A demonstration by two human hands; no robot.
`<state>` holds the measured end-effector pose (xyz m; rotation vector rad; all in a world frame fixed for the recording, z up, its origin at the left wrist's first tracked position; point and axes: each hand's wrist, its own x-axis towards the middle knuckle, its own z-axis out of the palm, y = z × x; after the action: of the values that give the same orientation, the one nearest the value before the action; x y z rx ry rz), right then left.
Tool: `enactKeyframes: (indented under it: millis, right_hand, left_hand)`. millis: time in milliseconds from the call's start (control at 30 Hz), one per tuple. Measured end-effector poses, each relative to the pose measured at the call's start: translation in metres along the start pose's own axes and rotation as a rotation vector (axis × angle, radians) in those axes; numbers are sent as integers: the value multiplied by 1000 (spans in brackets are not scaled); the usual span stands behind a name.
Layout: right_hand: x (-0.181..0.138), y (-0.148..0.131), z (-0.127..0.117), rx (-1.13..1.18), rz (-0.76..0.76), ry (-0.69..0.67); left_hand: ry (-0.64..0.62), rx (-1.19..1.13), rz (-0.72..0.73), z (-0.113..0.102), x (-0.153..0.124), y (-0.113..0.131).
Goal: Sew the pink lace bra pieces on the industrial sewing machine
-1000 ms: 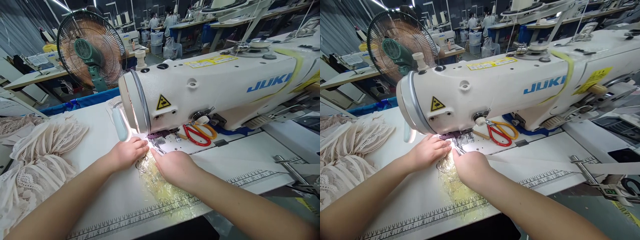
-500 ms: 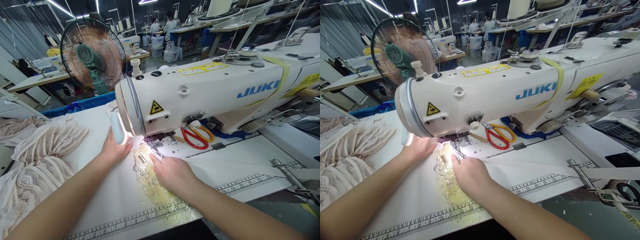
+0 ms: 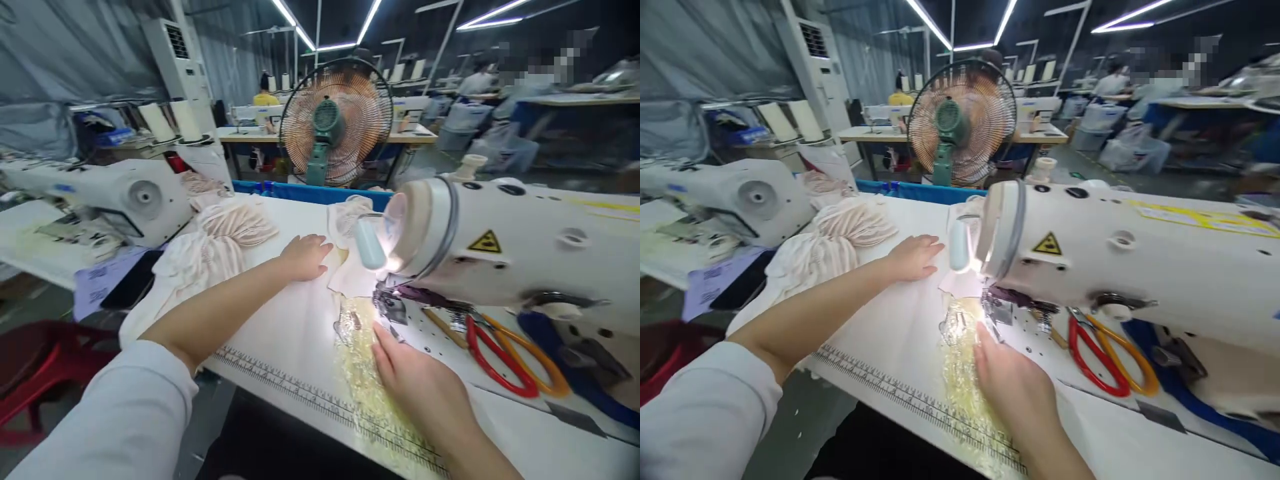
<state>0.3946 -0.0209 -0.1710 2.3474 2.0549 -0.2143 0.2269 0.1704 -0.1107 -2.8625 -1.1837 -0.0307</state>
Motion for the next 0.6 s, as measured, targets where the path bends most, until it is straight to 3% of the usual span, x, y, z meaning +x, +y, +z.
enactKeyframes:
  millis: [100,200,267,367,500,600]
  right_hand:
    - [-1,-2,0,19,25,-28]
    - [-3,-5,-1,22,51,-45]
    - [-4,-8,-2,19,62,-50]
    - [-5,-12,-5,3,77,-57]
    - [-8,-12,-4,3,85,-16]
    - [-21,-17,4,148,41,91]
  left_hand:
    - [60,25,-219,-30,-53,-32]
    - [173,28,-536,-57,-112,-80]
    - [242,-22,-682,-64,-147,-111]
    - [325,-190,-787,-60,-182,-142]
    - [578,-589,-742,-55,-189,-143]
    - [706,-915,-567,-60,-187,-106]
